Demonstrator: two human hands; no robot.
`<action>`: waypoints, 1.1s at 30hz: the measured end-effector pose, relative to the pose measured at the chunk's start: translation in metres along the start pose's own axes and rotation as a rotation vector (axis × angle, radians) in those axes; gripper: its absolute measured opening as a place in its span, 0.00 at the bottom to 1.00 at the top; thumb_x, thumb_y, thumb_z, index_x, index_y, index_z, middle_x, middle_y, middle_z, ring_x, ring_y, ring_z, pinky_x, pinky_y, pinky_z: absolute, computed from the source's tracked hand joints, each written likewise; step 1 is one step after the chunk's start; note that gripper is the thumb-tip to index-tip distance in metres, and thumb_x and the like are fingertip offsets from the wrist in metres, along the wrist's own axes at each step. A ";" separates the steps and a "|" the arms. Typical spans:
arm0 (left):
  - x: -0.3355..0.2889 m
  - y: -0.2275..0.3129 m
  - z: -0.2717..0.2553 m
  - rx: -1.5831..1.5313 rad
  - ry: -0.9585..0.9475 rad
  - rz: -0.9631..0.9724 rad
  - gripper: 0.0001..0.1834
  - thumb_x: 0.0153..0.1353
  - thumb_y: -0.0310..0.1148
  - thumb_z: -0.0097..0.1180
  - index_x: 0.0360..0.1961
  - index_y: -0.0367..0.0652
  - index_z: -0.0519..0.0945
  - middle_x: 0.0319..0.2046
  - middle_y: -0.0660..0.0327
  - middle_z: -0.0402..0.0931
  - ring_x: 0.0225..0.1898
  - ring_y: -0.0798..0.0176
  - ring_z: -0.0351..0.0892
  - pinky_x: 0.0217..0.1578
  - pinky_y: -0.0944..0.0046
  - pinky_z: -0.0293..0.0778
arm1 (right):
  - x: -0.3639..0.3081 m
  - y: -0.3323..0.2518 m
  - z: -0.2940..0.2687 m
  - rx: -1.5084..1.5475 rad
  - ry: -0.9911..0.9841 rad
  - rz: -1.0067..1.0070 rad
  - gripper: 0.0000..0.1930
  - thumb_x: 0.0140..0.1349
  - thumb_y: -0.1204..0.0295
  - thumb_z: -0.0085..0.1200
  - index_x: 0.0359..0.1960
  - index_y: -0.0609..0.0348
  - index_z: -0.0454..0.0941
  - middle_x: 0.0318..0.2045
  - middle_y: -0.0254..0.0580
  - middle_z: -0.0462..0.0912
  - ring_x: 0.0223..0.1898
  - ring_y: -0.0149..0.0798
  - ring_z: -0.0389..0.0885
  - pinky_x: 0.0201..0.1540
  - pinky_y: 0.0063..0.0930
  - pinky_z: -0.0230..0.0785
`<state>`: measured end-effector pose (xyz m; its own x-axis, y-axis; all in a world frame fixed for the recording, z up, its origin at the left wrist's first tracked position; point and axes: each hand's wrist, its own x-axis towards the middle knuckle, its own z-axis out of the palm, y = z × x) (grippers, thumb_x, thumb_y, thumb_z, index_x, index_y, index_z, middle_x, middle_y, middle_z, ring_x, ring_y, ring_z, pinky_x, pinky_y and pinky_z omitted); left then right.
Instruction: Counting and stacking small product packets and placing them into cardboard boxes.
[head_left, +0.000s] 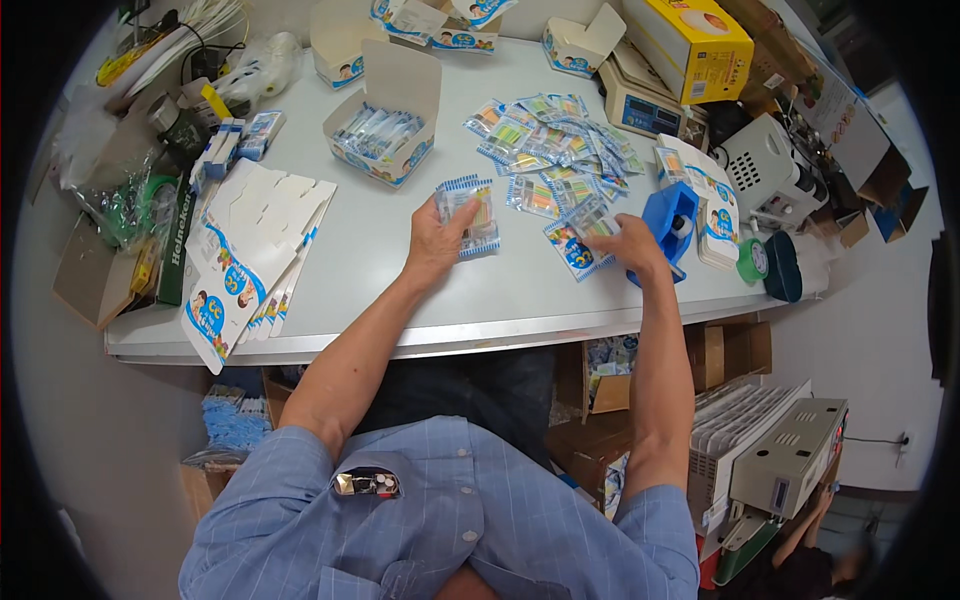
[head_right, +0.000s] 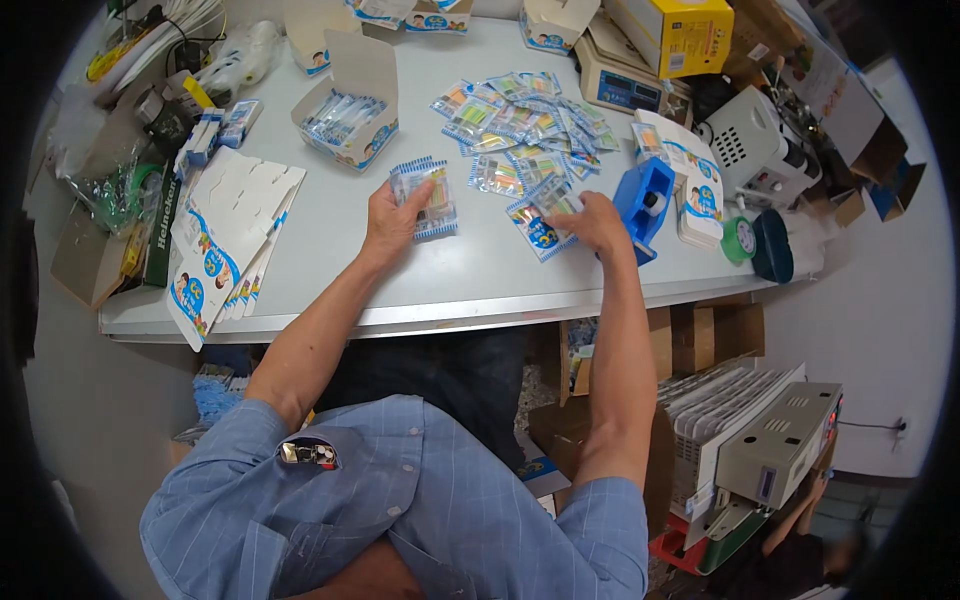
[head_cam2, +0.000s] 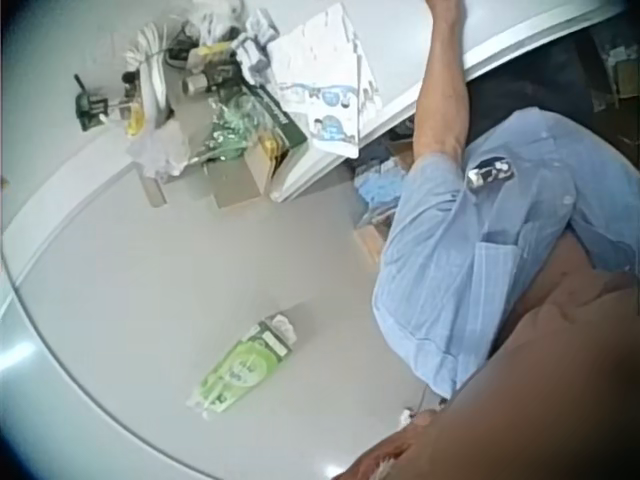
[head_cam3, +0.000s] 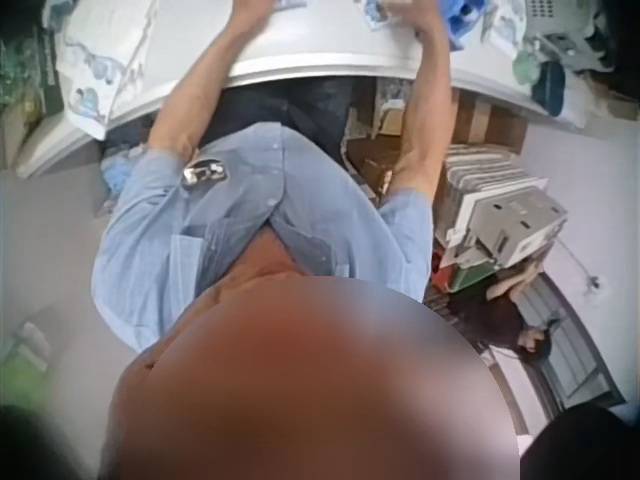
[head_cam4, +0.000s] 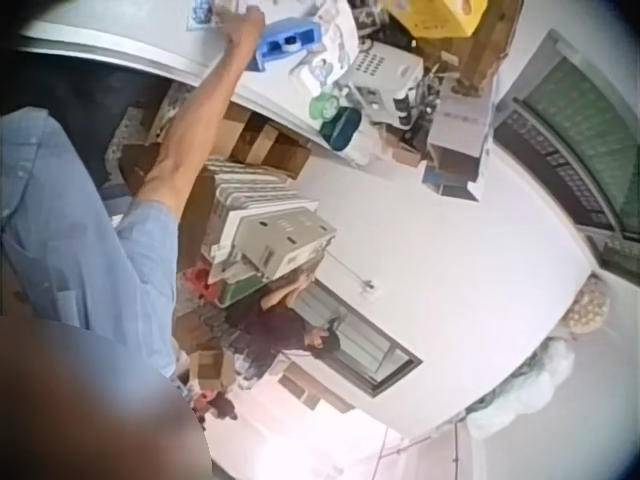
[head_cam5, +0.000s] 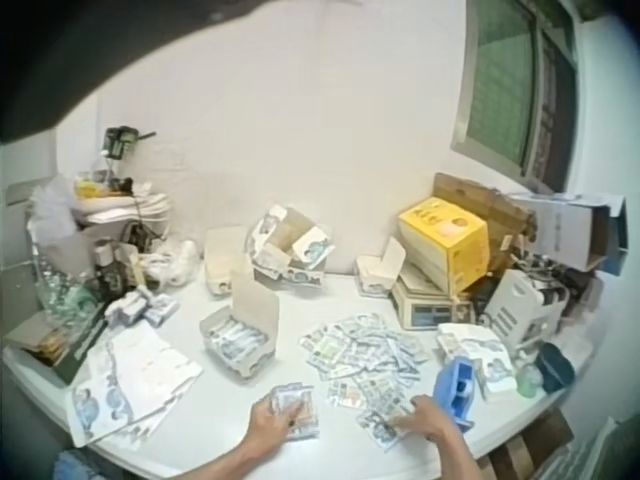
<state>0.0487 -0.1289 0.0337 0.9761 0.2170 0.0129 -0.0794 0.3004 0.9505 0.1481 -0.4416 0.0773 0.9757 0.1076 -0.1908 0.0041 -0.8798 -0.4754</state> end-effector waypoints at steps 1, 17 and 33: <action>0.000 0.000 -0.002 0.002 0.009 0.001 0.14 0.71 0.35 0.61 0.49 0.35 0.81 0.41 0.59 0.86 0.38 0.69 0.84 0.41 0.66 0.82 | -0.009 -0.003 0.003 0.217 -0.020 -0.002 0.31 0.47 0.57 0.76 0.43 0.76 0.83 0.37 0.54 0.86 0.39 0.40 0.82 0.42 0.34 0.74; -0.021 0.017 0.010 -0.247 -0.011 -0.334 0.20 0.73 0.39 0.58 0.59 0.37 0.75 0.51 0.58 0.82 0.49 0.66 0.82 0.51 0.64 0.79 | -0.066 -0.072 0.041 0.981 -0.164 -0.090 0.25 0.51 0.70 0.75 0.50 0.65 0.81 0.42 0.39 0.87 0.39 0.32 0.84 0.47 0.28 0.77; -0.041 -0.006 0.012 0.397 -0.272 0.046 0.24 0.63 0.29 0.69 0.57 0.38 0.74 0.46 0.56 0.85 0.47 0.66 0.83 0.54 0.65 0.77 | 0.003 -0.058 0.009 0.068 0.296 -0.701 0.37 0.54 0.81 0.56 0.70 0.53 0.67 0.72 0.49 0.67 0.74 0.54 0.62 0.75 0.43 0.56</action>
<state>0.0112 -0.1505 0.0307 0.9951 -0.0447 0.0885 -0.0923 -0.0936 0.9913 0.1489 -0.3864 0.0967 0.7678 0.4934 0.4088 0.6401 -0.6200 -0.4538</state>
